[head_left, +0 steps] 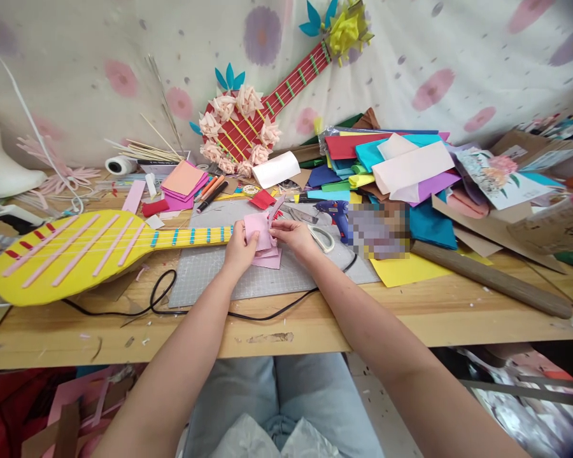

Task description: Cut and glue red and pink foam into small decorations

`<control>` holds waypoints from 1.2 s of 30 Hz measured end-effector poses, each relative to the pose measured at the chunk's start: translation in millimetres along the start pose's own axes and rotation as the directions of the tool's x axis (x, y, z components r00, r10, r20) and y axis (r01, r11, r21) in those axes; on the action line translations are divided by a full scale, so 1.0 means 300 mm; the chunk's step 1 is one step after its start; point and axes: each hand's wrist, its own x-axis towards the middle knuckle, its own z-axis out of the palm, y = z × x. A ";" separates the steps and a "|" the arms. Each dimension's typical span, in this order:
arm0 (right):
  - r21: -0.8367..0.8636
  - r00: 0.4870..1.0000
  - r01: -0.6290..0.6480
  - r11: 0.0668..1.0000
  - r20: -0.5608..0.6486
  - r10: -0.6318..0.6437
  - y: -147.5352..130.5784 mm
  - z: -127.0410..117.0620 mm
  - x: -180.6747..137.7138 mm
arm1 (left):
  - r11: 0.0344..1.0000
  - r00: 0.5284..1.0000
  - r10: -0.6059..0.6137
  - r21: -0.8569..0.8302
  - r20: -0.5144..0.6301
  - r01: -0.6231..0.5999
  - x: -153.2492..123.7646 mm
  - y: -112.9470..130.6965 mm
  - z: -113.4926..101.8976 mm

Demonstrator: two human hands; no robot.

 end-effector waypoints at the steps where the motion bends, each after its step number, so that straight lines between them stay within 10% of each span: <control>1: 0.013 1.000 -0.012 1.000 -0.002 0.012 -0.004 0.001 -0.002 | 1.000 1.000 0.000 0.006 -0.005 0.000 0.001 -0.003 0.000; 36: 0.100 0.997 -0.060 0.993 -0.044 0.065 -0.013 0.029 -0.015 | 0.999 0.998 0.025 -0.030 -0.051 -0.027 0.013 -0.030 -0.004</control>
